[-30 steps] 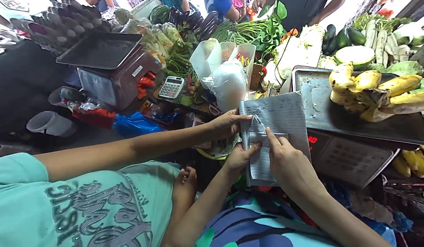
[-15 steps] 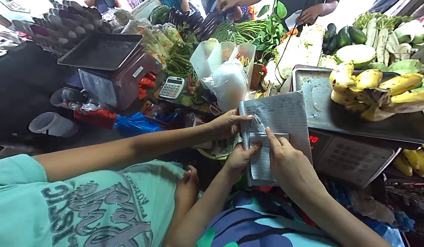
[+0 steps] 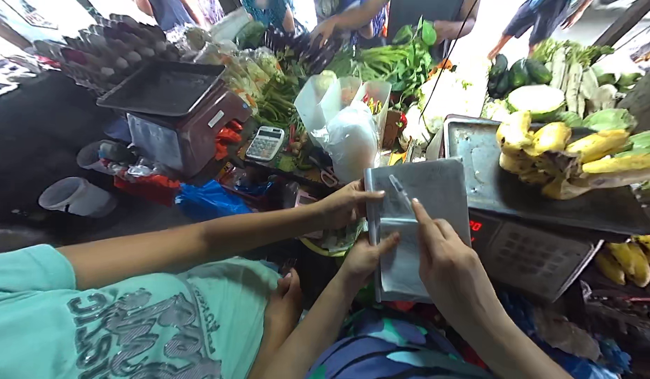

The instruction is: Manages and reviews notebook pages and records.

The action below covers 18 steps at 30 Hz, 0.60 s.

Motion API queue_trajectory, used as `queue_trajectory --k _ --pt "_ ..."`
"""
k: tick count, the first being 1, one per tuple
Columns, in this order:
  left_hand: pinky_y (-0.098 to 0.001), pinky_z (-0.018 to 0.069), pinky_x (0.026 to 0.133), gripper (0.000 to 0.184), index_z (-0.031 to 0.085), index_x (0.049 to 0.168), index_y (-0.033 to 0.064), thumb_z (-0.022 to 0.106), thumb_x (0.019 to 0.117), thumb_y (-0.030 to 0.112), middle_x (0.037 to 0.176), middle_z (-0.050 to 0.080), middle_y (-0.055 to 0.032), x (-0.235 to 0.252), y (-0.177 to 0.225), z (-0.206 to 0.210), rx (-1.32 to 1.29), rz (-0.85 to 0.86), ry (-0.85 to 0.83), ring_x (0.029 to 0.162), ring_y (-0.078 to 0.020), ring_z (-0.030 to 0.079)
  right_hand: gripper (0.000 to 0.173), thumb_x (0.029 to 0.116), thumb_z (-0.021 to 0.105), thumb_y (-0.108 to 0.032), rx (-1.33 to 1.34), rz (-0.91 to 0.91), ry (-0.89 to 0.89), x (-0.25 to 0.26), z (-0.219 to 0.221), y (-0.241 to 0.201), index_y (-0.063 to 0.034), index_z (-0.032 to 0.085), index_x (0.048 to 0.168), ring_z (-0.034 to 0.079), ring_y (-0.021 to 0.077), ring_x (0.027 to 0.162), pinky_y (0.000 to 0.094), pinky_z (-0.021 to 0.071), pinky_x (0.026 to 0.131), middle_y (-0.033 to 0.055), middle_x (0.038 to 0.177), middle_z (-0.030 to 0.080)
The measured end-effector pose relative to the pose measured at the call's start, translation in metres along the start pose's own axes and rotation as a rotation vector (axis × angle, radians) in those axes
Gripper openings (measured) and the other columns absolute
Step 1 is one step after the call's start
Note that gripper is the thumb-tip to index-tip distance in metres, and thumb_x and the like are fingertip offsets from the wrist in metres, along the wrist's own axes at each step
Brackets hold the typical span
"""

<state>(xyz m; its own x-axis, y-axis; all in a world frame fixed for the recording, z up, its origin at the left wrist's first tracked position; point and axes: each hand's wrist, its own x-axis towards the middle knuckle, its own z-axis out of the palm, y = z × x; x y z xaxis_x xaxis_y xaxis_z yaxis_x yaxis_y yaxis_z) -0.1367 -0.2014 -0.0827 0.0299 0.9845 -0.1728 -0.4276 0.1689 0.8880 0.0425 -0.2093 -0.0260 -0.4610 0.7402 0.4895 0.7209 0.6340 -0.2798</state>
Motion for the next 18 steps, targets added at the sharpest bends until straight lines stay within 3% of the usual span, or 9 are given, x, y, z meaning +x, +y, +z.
queue_trajectory --k 2,4,6,8,10,11,14,16,18 --pt "-0.0350 0.0597 0.090 0.026 0.049 0.130 0.0058 0.051 0.1034 0.004 0.106 0.072 -0.0044 0.027 0.051 -0.023 0.002 -0.097 -0.248 0.097 -0.0147 0.072 0.043 0.1030 0.048 -0.005 0.103 -0.041 0.190 0.002 -0.018 0.006 0.0026 0.055 0.144 0.063 0.0169 0.068 0.0265 0.0539 0.056 0.0134 0.095 0.066" --pt "-0.0354 0.0604 0.090 0.023 0.052 0.126 0.0063 0.051 0.1036 0.005 0.104 0.073 -0.0049 0.029 0.069 -0.025 -0.019 -0.103 -0.324 0.097 -0.0161 0.073 0.039 0.1054 0.047 -0.007 0.168 -0.072 0.318 0.000 -0.031 0.015 0.0023 0.055 0.142 0.062 0.0119 0.073 0.0205 0.0538 0.063 0.0129 0.095 0.065" --pt "-0.0335 0.0599 0.090 0.021 0.055 0.125 0.0067 0.052 0.1034 0.006 0.104 0.074 -0.0036 0.025 0.069 -0.025 -0.018 -0.068 -0.361 0.097 -0.0140 0.073 0.033 0.1072 0.047 -0.010 0.120 -0.077 0.329 -0.008 -0.031 0.027 0.0015 0.057 0.136 0.063 0.0127 0.082 0.0197 0.0548 0.074 0.0138 0.099 0.064" --pt "-0.0297 0.0590 0.090 0.020 0.058 0.121 0.0053 0.055 0.1009 0.004 0.102 0.073 0.0001 0.003 0.042 -0.007 -0.002 0.027 -0.257 0.095 -0.0083 0.072 0.034 0.1010 0.048 -0.008 -0.029 -0.011 0.209 -0.018 -0.025 0.037 0.0013 0.065 0.129 0.069 0.0258 0.083 0.0356 0.0573 0.072 0.0169 0.100 0.069" --pt "-0.0291 0.0604 0.086 0.013 0.067 0.110 0.0045 0.061 0.0981 0.002 0.096 0.075 0.0000 -0.029 -0.009 0.024 -0.029 0.124 0.028 0.090 -0.0078 0.073 0.036 0.0974 0.048 -0.008 -0.040 0.094 0.094 -0.029 -0.019 0.044 0.0003 0.065 0.127 0.070 0.0275 0.085 0.0397 0.0592 0.072 0.0160 0.103 0.070" --pt "-0.0296 0.0610 0.085 0.011 0.069 0.107 0.0053 0.063 0.0978 0.003 0.094 0.076 -0.0003 -0.034 -0.021 0.030 -0.029 0.138 0.090 0.088 -0.0086 0.073 0.035 0.0973 0.048 -0.010 0.006 0.137 0.097 -0.034 -0.018 0.047 -0.0003 0.064 0.127 0.067 0.0222 0.082 0.0350 0.0581 0.071 0.0137 0.102 0.068" --pt "-0.0291 0.0614 0.086 0.016 0.068 0.112 0.0074 0.063 0.0973 0.003 0.098 0.076 0.0000 -0.033 -0.024 0.027 -0.019 0.173 0.067 0.090 -0.0084 0.073 0.029 0.0967 0.049 -0.017 0.159 0.238 0.188 -0.044 -0.023 0.054 0.0007 0.061 0.117 0.057 0.0053 0.075 0.0173 0.0500 0.065 0.0096 0.099 0.062" --pt "-0.0266 0.0609 0.085 0.022 0.066 0.116 0.0054 0.060 0.0969 -0.002 0.099 0.074 -0.0023 -0.027 -0.015 0.025 -0.023 0.188 0.062 0.090 -0.0087 0.072 0.033 0.1004 0.051 -0.029 0.220 0.299 0.205 -0.049 -0.023 0.060 -0.0005 0.061 0.116 0.052 0.0009 0.073 0.0129 0.0447 0.062 0.0075 0.101 0.059" --pt "-0.0260 0.0614 0.083 0.022 0.064 0.117 0.0026 0.054 0.0984 -0.005 0.097 0.074 -0.0045 -0.020 -0.009 0.018 -0.029 0.190 -0.004 0.088 -0.0094 0.073 0.044 0.1004 0.059 -0.041 0.342 0.372 0.186 -0.054 -0.020 0.066 -0.0024 0.062 0.122 0.056 -0.0025 0.075 0.0119 0.0478 0.064 0.0034 0.106 0.065"
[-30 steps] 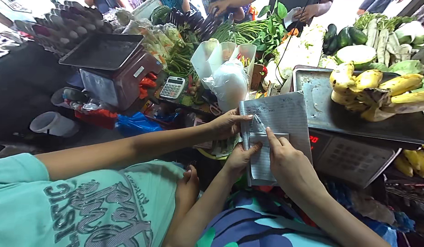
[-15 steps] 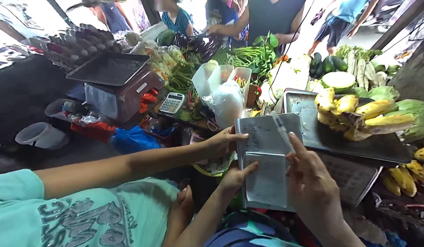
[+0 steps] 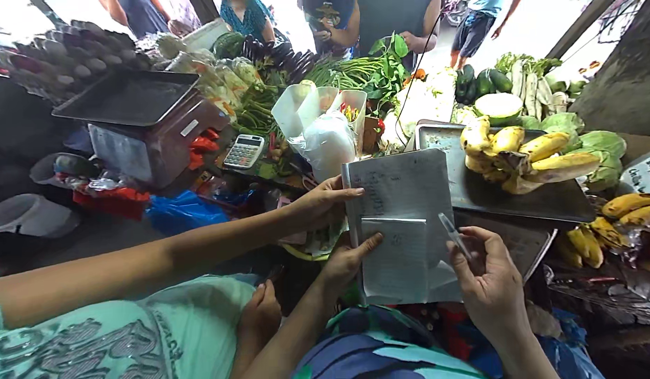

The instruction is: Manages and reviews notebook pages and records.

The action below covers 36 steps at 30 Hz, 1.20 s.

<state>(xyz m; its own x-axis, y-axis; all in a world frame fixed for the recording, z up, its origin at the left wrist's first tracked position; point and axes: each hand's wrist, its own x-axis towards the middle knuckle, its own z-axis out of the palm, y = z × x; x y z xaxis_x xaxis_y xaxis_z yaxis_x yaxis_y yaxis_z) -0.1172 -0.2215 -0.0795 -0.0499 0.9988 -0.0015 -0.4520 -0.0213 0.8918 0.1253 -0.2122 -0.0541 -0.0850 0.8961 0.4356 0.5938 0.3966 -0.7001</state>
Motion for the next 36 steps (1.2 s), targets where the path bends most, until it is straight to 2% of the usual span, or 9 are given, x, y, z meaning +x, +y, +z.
queue_trajectory --k 2,4,6,9,12,15,19,25,36 --pt "-0.0285 0.0586 0.092 0.025 0.055 0.129 0.0003 0.051 0.1037 0.002 0.109 0.071 -0.0055 0.013 -0.012 -0.029 -0.024 0.020 -0.300 0.100 -0.0100 0.070 0.044 0.0967 0.068 -0.041 0.104 0.046 0.003 -0.005 0.001 0.007 -0.0052 0.065 0.122 0.063 -0.0063 0.081 0.0095 0.0531 0.069 -0.0017 0.105 0.070" --pt "-0.0303 0.0623 0.084 0.019 0.065 0.118 0.0012 0.061 0.0995 0.003 0.098 0.076 -0.0065 -0.004 -0.022 -0.002 -0.091 -0.019 -0.018 0.087 -0.0120 0.074 0.042 0.0923 0.075 -0.036 0.100 -0.001 0.109 -0.010 0.005 0.012 -0.0017 0.069 0.116 0.059 -0.0052 0.078 0.0083 0.0492 0.065 0.0029 0.104 0.067" --pt "-0.0312 0.0631 0.082 0.016 0.065 0.115 0.0029 0.063 0.0989 0.003 0.095 0.077 -0.0060 -0.012 -0.021 0.013 -0.110 -0.071 0.101 0.085 -0.0126 0.075 0.041 0.0921 0.076 -0.036 0.075 -0.107 0.187 -0.013 0.006 0.012 -0.0003 0.070 0.111 0.050 -0.0045 0.076 0.0062 0.0407 0.061 0.0063 0.106 0.057" --pt "-0.0314 0.0625 0.084 0.023 0.062 0.119 0.0002 0.065 0.0968 0.000 0.098 0.075 -0.0075 -0.009 -0.022 0.014 -0.113 -0.082 0.104 0.088 -0.0131 0.074 0.043 0.0917 0.075 -0.045 0.068 -0.204 0.082 -0.008 0.007 0.006 -0.0056 0.074 0.108 0.055 -0.0020 0.075 0.0106 0.0456 0.064 0.0034 0.095 0.067" --pt "-0.0334 0.0643 0.081 0.019 0.066 0.110 0.0009 0.070 0.0918 -0.004 0.093 0.077 -0.0071 -0.012 -0.023 0.025 -0.082 -0.092 0.162 0.083 -0.0151 0.076 0.054 0.0865 0.078 -0.049 0.082 -0.147 -0.070 0.000 0.021 0.000 -0.0017 0.073 0.112 0.059 0.0003 0.076 0.0151 0.0510 0.068 0.0030 0.092 0.069" --pt "-0.0319 0.0642 0.080 0.016 0.067 0.107 0.0022 0.070 0.0922 -0.003 0.091 0.078 -0.0049 -0.014 -0.020 0.029 -0.064 -0.103 0.182 0.081 -0.0139 0.076 0.031 0.0890 0.076 -0.037 0.176 -0.041 -0.151 0.003 0.030 -0.003 -0.0078 0.073 0.101 0.064 -0.0025 0.082 0.0138 0.0541 0.074 -0.0026 0.091 0.069" --pt "-0.0316 0.0646 0.077 0.018 0.060 0.118 0.0031 0.059 0.1035 0.013 0.092 0.077 -0.0036 -0.014 -0.009 0.029 -0.041 -0.173 0.242 0.081 -0.0133 0.076 0.019 0.0956 0.069 -0.022 0.303 0.029 -0.084 0.004 0.004 0.000 -0.0072 0.071 0.107 0.067 -0.0062 0.079 0.0141 0.0587 0.073 -0.0091 0.090 0.073" --pt "-0.0328 0.0647 0.077 0.020 0.060 0.119 0.0016 0.059 0.1039 0.014 0.091 0.077 -0.0059 -0.010 -0.012 0.020 -0.034 -0.192 0.259 0.080 -0.0151 0.076 0.012 0.0943 0.069 -0.023 0.392 0.088 -0.099 -0.003 -0.061 0.040 -0.0218 0.071 0.106 0.068 -0.0074 0.078 0.0124 0.0578 0.072 -0.0198 0.089 0.073" --pt "-0.0343 0.0651 0.078 0.027 0.055 0.123 -0.0026 0.065 0.0996 0.008 0.093 0.076 -0.0091 -0.001 -0.018 0.016 -0.008 -0.154 0.249 0.081 -0.0177 0.076 0.016 0.0942 0.073 -0.021 0.650 0.194 -0.157 -0.026 -0.043 0.031 -0.0164 0.072 0.110 0.073 0.0009 0.082 0.0171 0.0613 0.076 -0.0098 0.094 0.077"
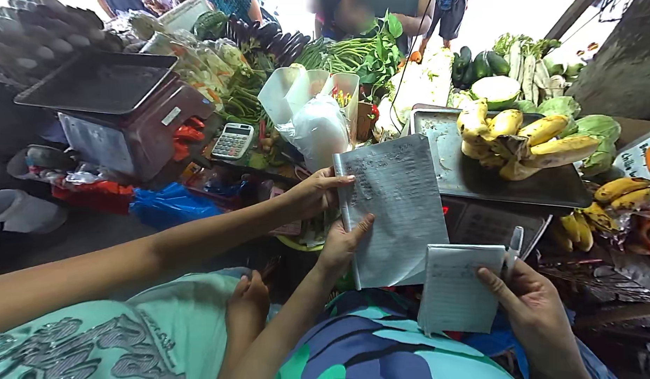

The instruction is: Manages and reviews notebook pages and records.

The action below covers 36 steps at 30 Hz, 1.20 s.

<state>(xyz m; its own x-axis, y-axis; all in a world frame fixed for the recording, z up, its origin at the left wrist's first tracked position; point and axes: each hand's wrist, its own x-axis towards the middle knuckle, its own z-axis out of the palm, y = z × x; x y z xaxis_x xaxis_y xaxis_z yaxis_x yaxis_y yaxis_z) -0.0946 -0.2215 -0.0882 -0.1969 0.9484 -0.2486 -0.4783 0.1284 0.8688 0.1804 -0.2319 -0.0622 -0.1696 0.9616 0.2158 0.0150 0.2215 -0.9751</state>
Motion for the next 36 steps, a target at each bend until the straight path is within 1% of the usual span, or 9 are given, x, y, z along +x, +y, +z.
queue_trajectory --k 4,7,11,14,16,19,28,32,36 --pt "-0.0335 0.0653 0.079 0.056 0.040 0.132 -0.0059 0.076 0.0911 0.006 0.103 0.072 -0.0135 0.001 -0.010 0.009 0.078 0.137 0.158 0.087 -0.0176 0.075 0.014 0.0986 0.067 -0.019 0.030 -0.004 -0.049 0.012 0.029 -0.021 -0.0158 0.068 0.112 0.062 -0.0049 0.062 0.0108 0.0516 0.052 -0.0116 0.086 0.073" --pt "-0.0269 0.0621 0.086 0.075 0.027 0.139 -0.0052 0.078 0.0838 0.000 0.116 0.061 -0.0122 0.003 -0.022 0.012 0.050 0.363 0.222 0.099 -0.0103 0.070 0.018 0.1007 0.063 -0.015 -0.067 -0.093 -0.140 0.028 0.049 -0.025 -0.0078 0.065 0.117 0.067 -0.0024 0.070 0.0131 0.0565 0.059 -0.0082 0.090 0.073" --pt "-0.0227 0.0547 0.090 0.014 0.048 0.119 0.0016 0.046 0.1061 0.007 0.111 0.057 -0.0025 0.009 -0.032 -0.002 0.095 0.569 0.153 0.102 -0.0041 0.061 0.025 0.1016 0.060 -0.017 -0.232 -0.102 -0.182 0.049 0.071 -0.016 -0.0022 0.063 0.122 0.070 0.0004 0.080 0.0165 0.0596 0.071 -0.0030 0.093 0.073" --pt "-0.0322 0.0583 0.092 0.062 0.068 0.114 0.0068 0.020 0.1113 0.046 0.107 0.073 -0.0014 0.010 -0.035 -0.021 0.044 0.501 -0.056 0.101 -0.0096 0.069 0.029 0.1023 0.059 -0.022 -0.331 -0.063 -0.194 0.056 0.082 -0.009 -0.0036 0.063 0.124 0.067 -0.0021 0.076 0.0146 0.0567 0.068 -0.0046 0.089 0.071" --pt "-0.0325 0.0602 0.089 0.048 0.070 0.114 0.0063 0.040 0.1089 0.044 0.104 0.075 -0.0001 0.007 -0.030 -0.024 0.040 0.485 -0.159 0.096 -0.0095 0.071 0.028 0.1025 0.058 -0.023 -0.335 -0.044 -0.213 0.059 0.086 -0.006 -0.0049 0.064 0.123 0.067 -0.0013 0.075 0.0155 0.0574 0.068 -0.0042 0.088 0.071" --pt "-0.0284 0.0633 0.077 0.010 0.071 0.104 0.0016 0.065 0.0983 0.007 0.089 0.076 0.0014 -0.001 -0.015 -0.016 0.129 0.394 -0.134 0.081 -0.0070 0.074 0.026 0.1030 0.059 -0.025 -0.341 -0.036 -0.246 0.062 0.088 -0.002 -0.0074 0.063 0.122 0.066 -0.0018 0.073 0.0146 0.0555 0.066 -0.0058 0.086 0.070" --pt "-0.0275 0.0629 0.081 0.013 0.069 0.109 0.0043 0.060 0.1000 0.002 0.094 0.077 0.0027 -0.006 -0.009 -0.017 0.039 0.349 -0.215 0.084 -0.0062 0.074 0.031 0.1013 0.061 -0.033 -0.431 -0.116 -0.080 0.042 0.065 0.004 -0.0081 0.069 0.118 0.065 -0.0057 0.076 0.0116 0.0557 0.067 -0.0078 0.090 0.072" --pt "-0.0272 0.0621 0.084 0.015 0.071 0.109 0.0082 0.064 0.0975 0.002 0.099 0.077 0.0048 -0.005 -0.009 -0.020 0.026 0.418 -0.260 0.089 -0.0047 0.073 0.018 0.1032 0.062 -0.031 -0.215 -0.292 0.025 0.026 0.051 -0.018 -0.0210 0.068 0.089 0.057 -0.0091 0.060 0.0084 0.0483 0.054 -0.0161 0.074 0.064" --pt "-0.0274 0.0597 0.091 0.017 0.076 0.109 0.0144 0.072 0.0937 0.009 0.117 0.073 0.0061 -0.001 -0.016 -0.024 0.124 0.577 -0.322 0.101 -0.0030 0.070 0.022 0.1081 0.052 -0.032 -0.074 -0.429 -0.405 0.004 0.036 -0.094 -0.0150 0.065 0.115 0.059 -0.0068 0.081 0.0078 0.0468 0.072 -0.0083 0.094 0.066"
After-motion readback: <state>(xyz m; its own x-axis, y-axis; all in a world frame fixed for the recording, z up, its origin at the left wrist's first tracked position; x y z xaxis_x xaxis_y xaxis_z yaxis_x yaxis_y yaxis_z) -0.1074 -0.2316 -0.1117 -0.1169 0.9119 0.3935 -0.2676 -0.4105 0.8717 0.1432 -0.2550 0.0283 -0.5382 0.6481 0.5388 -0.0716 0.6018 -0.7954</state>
